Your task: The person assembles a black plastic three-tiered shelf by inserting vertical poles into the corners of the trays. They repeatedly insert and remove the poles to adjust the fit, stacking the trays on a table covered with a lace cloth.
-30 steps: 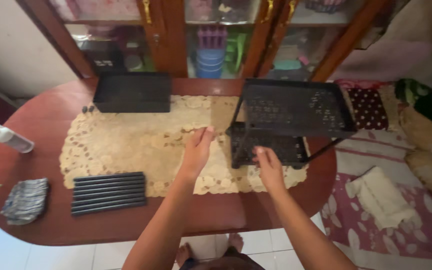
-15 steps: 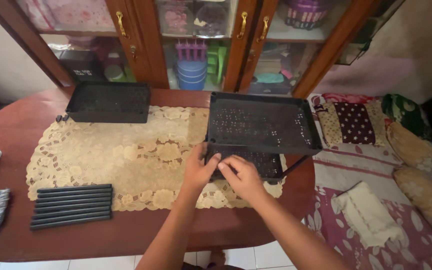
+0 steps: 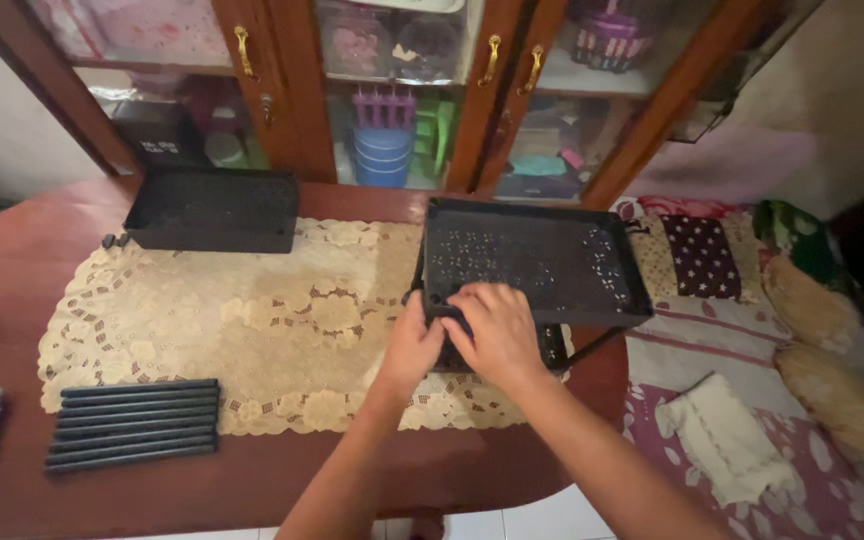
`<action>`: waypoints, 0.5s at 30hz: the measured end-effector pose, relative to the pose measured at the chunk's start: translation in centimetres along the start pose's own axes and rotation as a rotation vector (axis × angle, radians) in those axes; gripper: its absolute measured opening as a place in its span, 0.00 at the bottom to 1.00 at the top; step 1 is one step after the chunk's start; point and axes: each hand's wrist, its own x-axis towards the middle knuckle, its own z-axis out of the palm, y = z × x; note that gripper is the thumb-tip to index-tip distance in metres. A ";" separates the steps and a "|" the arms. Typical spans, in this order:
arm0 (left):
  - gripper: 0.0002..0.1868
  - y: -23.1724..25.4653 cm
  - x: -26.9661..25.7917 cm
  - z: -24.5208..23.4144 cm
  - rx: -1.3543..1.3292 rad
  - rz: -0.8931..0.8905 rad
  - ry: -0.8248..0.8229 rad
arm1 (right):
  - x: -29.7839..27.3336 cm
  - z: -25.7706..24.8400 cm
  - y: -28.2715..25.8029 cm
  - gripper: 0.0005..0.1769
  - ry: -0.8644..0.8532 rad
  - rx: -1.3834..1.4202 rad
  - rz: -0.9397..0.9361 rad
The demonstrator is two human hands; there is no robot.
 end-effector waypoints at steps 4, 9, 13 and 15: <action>0.17 0.1 0.1 0.1 0.050 0.052 0.002 | -0.4 0.8 -0.1 0.12 -0.038 -0.051 0.042; 0.16 0.9 0.1 0.6 -0.010 0.106 0.039 | 0.2 0.7 0.0 0.11 -0.005 -0.063 -0.003; 0.16 0.6 0.3 0.9 0.062 0.108 0.066 | 0.5 0.6 0.1 0.10 -0.031 -0.053 0.001; 0.16 0.2 0.3 1.1 0.105 0.081 0.075 | 0.6 0.7 0.1 0.10 -0.028 -0.055 -0.010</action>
